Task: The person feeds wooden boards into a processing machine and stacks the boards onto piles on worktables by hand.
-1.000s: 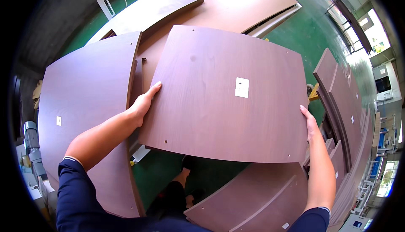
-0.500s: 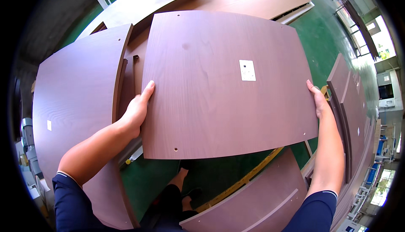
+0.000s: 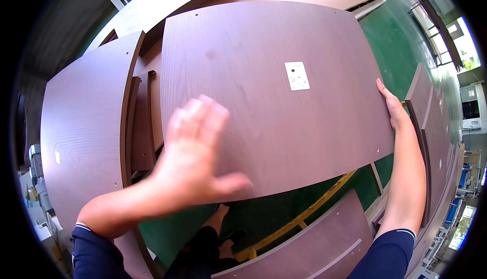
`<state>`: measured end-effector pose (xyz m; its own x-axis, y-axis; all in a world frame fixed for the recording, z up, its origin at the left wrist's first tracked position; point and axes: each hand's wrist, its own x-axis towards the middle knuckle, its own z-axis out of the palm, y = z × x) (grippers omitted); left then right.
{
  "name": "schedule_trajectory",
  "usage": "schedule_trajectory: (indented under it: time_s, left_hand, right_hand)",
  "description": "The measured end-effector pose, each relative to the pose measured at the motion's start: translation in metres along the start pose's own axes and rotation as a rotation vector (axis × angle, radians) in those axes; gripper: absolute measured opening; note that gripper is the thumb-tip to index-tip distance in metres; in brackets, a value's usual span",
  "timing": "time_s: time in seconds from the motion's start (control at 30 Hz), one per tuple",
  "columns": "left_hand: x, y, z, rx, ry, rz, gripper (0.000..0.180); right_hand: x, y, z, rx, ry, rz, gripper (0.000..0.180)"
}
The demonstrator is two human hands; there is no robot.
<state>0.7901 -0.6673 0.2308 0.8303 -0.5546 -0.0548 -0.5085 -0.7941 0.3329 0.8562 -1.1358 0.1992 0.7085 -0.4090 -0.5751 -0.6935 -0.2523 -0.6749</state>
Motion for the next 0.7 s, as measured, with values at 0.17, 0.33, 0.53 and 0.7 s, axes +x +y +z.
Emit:
schedule_trajectory:
  time_s: [0.17,0.33,0.53,0.7]
  left_hand:
    - [0.022,0.062,0.049,0.383,-0.083,0.176,0.070]
    - [0.042,0.087,0.069,0.354,0.030,0.296,0.053]
    - [0.089,0.080,0.064,0.462,0.003,0.186,0.100]
    - [0.098,0.083,0.068,0.541,-0.094,0.203,0.061]
  right_hand:
    - [0.037,-0.005,-0.004,0.005,-0.064,-0.047,0.085]
    - [0.073,-0.018,-0.014,-0.043,-0.039,-0.030,0.085]
    - [0.103,-0.039,-0.020,-0.065,-0.054,-0.012,0.086]
    - [0.105,-0.036,-0.016,-0.143,-0.035,-0.012,0.089]
